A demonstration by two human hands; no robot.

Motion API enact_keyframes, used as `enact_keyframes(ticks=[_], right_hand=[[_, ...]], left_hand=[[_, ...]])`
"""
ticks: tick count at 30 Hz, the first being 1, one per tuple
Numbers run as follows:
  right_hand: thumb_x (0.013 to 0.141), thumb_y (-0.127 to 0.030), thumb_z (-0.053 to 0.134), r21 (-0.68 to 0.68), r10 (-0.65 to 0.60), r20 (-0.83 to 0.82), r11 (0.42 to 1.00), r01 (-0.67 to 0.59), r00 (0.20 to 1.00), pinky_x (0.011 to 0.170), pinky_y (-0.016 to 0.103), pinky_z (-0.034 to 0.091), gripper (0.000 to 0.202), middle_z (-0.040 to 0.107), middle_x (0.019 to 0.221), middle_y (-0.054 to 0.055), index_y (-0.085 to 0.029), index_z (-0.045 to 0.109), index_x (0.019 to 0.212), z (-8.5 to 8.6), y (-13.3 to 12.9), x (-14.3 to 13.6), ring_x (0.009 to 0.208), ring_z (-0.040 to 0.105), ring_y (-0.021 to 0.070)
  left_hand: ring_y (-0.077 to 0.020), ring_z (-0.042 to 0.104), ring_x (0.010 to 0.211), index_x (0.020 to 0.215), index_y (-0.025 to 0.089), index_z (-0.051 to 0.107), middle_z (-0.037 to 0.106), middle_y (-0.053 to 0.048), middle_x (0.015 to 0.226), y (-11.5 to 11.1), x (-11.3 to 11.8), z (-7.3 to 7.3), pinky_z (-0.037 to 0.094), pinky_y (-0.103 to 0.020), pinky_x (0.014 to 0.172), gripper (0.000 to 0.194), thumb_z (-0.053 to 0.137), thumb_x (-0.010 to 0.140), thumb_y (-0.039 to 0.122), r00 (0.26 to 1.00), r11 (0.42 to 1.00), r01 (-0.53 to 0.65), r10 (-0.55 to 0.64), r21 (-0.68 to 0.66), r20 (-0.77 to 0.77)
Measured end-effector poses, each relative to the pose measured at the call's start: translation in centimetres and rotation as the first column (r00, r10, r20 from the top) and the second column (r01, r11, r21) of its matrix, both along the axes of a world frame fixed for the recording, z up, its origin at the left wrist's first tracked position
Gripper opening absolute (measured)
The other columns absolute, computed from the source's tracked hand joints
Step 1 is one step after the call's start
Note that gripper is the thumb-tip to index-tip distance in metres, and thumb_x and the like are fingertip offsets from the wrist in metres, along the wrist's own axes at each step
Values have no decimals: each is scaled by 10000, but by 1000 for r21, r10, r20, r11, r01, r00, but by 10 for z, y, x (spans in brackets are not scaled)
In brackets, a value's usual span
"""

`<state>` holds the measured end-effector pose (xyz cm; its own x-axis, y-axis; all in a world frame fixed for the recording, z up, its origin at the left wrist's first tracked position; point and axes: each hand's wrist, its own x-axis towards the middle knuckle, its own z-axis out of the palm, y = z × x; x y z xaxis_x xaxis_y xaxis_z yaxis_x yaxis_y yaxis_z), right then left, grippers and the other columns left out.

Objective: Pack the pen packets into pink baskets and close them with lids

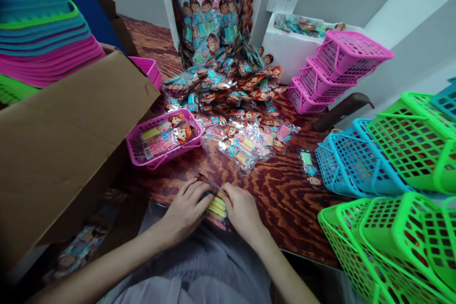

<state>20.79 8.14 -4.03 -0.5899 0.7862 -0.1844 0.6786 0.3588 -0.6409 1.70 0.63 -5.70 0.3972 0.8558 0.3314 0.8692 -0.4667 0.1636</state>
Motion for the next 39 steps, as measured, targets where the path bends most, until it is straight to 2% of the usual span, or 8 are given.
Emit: enact_keyframes(ticks=[3,6,11,17,22,24,30,39], right_hand=[[929,-108,409,56,20,80,998,-25,997,805,324,436,209,677,936,73,-197,598,914,5,-3,-3,891,630,223],[968,-234,450,21,98,72,995,-100,993,866,361,453,186,682,1046,90,-219,617,1047,12,-8,0,993,625,254],[769,-266,709,289,133,52,947,-143,990,918,490,468,603,630,1210,127,-260,471,1323,-12,-26,2,1094,580,357],[777,-109,537,429,120,56,894,-132,991,751,447,511,372,641,970,105,-247,524,1122,-38,-24,-8,877,607,308],[747,-203,592,163,39,-25,986,-34,999,774,418,520,355,691,982,76,-245,577,1099,-27,-4,-3,907,670,302],[734,-301,673,-60,-99,-121,994,92,988,775,407,530,368,718,942,55,-238,605,1090,-23,3,2,859,691,292],[656,-472,833,-683,-559,-417,713,159,716,766,352,559,557,755,1019,62,-218,673,1125,1,13,8,857,705,252],[668,-450,854,-731,-579,-461,677,82,672,884,370,550,568,752,1091,91,-195,690,1149,12,20,25,954,709,263]], left_hand=[[-325,334,1414,1466,198,401,441,-135,1486,-1,1,4,143,-572,1192,541,472,931,152,998,999,-24,26,31,-61],[-284,491,1250,1455,172,404,580,-113,1314,9,1,11,68,-600,1205,509,446,948,173,992,993,-8,-7,-121,-127],[-256,550,964,1059,137,598,612,-101,1009,28,1,21,349,-484,1096,191,493,939,243,984,954,53,-99,-295,-145],[-265,558,1010,1088,136,561,597,-120,1067,24,2,26,460,-399,888,184,511,916,180,988,938,-23,-33,-347,-154],[-270,488,1293,1422,171,388,521,-131,1417,17,-21,44,301,-486,1162,670,666,889,468,988,944,65,-15,-323,157],[-236,486,1317,1432,207,396,547,-107,1409,17,-42,56,265,-476,1197,559,563,965,465,955,977,-18,80,-212,287],[-286,450,1367,1356,161,513,524,-157,1428,43,-111,49,331,-493,1164,415,418,1007,366,699,821,-565,531,-84,479],[-288,524,1301,1348,185,534,608,-125,1330,81,-142,14,324,-446,1165,470,439,966,442,582,749,-635,624,-188,522]])
